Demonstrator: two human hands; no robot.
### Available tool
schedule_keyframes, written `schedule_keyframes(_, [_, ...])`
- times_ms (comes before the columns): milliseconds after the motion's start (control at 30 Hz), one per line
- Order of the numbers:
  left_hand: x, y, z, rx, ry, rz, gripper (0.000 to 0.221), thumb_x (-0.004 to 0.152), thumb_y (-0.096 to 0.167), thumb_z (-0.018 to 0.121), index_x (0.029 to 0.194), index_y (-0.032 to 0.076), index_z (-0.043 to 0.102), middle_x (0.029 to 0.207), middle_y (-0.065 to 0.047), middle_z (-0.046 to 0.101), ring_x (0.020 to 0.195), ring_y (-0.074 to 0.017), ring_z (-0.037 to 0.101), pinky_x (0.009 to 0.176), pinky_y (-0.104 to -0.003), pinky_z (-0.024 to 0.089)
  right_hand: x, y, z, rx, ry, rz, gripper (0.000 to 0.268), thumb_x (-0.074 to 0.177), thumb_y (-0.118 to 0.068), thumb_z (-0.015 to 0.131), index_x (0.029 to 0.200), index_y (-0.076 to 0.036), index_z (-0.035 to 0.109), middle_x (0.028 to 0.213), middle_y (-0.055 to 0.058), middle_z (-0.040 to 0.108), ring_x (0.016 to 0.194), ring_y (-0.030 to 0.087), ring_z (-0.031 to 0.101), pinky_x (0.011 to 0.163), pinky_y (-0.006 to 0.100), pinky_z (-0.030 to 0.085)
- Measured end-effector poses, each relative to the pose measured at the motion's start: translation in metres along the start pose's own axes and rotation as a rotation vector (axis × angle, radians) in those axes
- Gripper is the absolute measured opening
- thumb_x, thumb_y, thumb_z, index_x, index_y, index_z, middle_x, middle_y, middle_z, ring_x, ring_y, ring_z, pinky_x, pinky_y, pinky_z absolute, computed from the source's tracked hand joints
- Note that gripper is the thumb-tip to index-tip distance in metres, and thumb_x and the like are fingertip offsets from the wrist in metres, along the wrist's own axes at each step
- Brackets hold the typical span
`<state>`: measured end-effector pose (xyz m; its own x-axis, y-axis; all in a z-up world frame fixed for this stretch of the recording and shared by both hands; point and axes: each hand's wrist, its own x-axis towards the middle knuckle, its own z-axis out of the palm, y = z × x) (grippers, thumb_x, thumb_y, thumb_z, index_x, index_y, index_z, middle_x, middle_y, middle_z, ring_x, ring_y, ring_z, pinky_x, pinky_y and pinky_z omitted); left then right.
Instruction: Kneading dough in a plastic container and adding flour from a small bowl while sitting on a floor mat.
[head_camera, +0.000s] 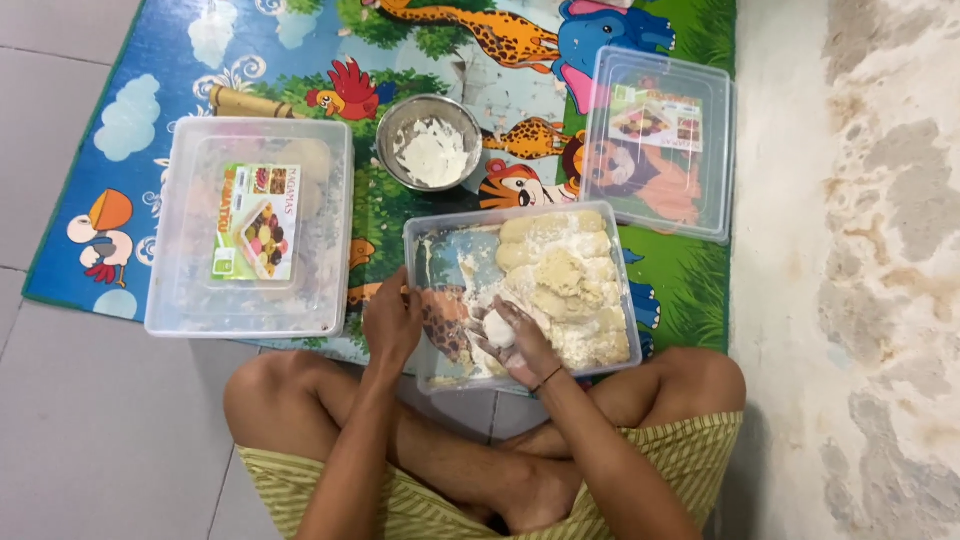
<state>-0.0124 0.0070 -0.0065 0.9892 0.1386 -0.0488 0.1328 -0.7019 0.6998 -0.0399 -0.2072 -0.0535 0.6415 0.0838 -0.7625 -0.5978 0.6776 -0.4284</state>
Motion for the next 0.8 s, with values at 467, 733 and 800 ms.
schedule_keyframes(467, [0.011,0.011,-0.004,-0.133,-0.057,-0.204,0.040,0.096,0.014,0.064,0.134,0.003,0.066,0.117,-0.016,0.074,0.090,-0.0311,0.076,0.070,-0.046,0.064,0.004,-0.027,0.071,-1.459,-0.020,-0.985,0.029,0.091,-0.030,0.073,0.113,-0.012,0.072,0.115,0.009,0.069,0.115,0.031,0.066,0.102,0.044,0.051])
schedule_keyframes(733, [0.014,0.015,-0.007,-0.166,-0.070,-0.235,0.037,0.098,0.014,0.063,0.133,0.003,0.066,0.117,-0.018,0.073,0.090,-0.0336,0.076,0.069,-0.048,0.064,0.114,-0.128,0.158,-1.527,0.397,-0.530,0.074,0.097,-0.068,0.049,0.147,-0.014,0.048,0.130,0.017,0.069,0.131,0.040,0.058,0.120,0.063,0.015])
schedule_keyframes(800, [0.014,0.016,-0.008,-0.168,-0.059,-0.227,0.036,0.098,0.014,0.063,0.132,0.003,0.066,0.115,-0.018,0.074,0.089,-0.0338,0.076,0.068,-0.047,0.064,0.169,-0.131,0.141,-1.492,0.328,-0.486,0.073,0.094,-0.062,0.056,0.145,-0.011,0.047,0.133,0.018,0.065,0.130,0.041,0.058,0.114,0.062,0.028])
